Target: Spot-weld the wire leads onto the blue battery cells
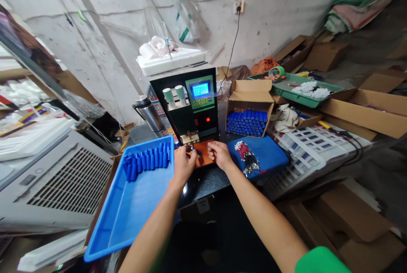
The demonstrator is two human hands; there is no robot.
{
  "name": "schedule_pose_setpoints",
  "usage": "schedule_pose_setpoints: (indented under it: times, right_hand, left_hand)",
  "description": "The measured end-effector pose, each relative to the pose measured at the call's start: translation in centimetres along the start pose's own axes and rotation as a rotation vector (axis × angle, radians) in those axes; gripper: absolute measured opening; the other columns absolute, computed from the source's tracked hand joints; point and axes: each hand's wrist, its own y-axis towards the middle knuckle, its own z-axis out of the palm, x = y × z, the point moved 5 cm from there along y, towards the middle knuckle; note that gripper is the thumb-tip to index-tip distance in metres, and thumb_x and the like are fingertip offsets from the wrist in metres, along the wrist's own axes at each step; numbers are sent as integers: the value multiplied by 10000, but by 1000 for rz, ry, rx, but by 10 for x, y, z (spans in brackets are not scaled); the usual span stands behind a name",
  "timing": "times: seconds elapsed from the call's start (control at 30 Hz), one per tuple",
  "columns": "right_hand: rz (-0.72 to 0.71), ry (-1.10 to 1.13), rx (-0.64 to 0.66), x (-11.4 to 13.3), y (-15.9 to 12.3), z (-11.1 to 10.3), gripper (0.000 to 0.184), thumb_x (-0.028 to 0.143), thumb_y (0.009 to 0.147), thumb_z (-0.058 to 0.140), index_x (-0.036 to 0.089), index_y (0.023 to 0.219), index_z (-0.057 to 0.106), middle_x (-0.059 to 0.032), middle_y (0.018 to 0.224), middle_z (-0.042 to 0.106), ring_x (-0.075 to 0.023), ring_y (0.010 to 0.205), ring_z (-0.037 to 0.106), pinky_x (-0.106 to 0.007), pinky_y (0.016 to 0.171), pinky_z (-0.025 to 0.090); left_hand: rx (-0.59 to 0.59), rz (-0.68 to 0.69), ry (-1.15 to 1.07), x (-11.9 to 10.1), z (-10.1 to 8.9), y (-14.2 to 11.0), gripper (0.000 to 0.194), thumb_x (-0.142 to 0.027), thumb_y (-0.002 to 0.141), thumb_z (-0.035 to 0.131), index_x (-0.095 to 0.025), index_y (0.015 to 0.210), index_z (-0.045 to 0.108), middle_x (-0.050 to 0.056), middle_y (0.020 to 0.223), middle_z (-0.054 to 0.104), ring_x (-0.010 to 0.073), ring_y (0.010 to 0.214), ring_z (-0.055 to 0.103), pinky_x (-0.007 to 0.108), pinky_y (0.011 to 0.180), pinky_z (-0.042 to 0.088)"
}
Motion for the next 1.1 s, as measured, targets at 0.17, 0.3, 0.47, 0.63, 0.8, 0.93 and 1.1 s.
schedule_pose_setpoints:
  times: [0.17, 0.3, 0.47, 0.63, 0.8, 0.93, 1.1]
  right_hand:
    - [31, -6, -5, 1, 1, 0, 296, 357, 604, 761, 170, 646, 535, 32, 597, 517, -55, 460, 409, -181, 380, 266]
    - [28, -8, 14, 1, 3, 0, 315, 366, 614, 776, 165, 645, 535, 38, 593, 512, -50, 460, 420, -177, 385, 266]
    - [60, 13, -33, -2, 7, -1, 332, 356, 574, 805, 155, 658, 555, 43, 579, 523, -45, 453, 423, -173, 382, 257]
    - [77, -23, -35, 3, 8, 3, 334, 355, 546, 808, 151, 654, 568, 32, 571, 540, -59, 466, 457, -179, 384, 276]
    - [73, -68, -61, 11, 8, 1, 346, 350, 517, 826, 147, 644, 576, 21, 572, 552, -59, 464, 456, -174, 375, 273]
    - [35, -153, -41, 3, 8, 8, 326, 385, 566, 788, 156, 621, 564, 21, 545, 538, -61, 447, 441, -179, 369, 269]
    - [-18, -184, -17, -9, 6, 26, 275, 381, 633, 716, 165, 609, 547, 31, 532, 516, -51, 430, 409, -183, 380, 277]
  left_hand:
    - [14, -78, -161, -3, -3, -2, 136, -329, 850, 538, -198, 819, 549, 12, 724, 591, 150, 615, 556, 275, 598, 429]
    - [82, -145, -295, 1, 3, -3, 176, -343, 845, 551, -186, 925, 556, 16, 797, 637, 134, 619, 587, 251, 580, 432]
    - [161, -168, -377, 10, 14, -4, 252, -348, 816, 582, -179, 1003, 578, 3, 782, 635, 136, 643, 582, 246, 605, 430]
    - [197, -135, -388, 11, 21, -5, 199, -361, 811, 582, -170, 857, 610, -4, 714, 597, 137, 641, 545, 251, 619, 416]
    - [215, -170, -408, 8, 24, -8, 247, -392, 813, 589, -170, 918, 614, 8, 731, 639, 157, 663, 580, 265, 640, 436]
    - [226, -171, -368, 8, 23, -9, 265, -399, 821, 591, -177, 963, 621, 28, 811, 688, 181, 742, 623, 283, 695, 461]
    - [231, -137, -352, 8, 22, -9, 224, -357, 835, 576, -165, 936, 629, 26, 812, 686, 165, 718, 620, 271, 688, 458]
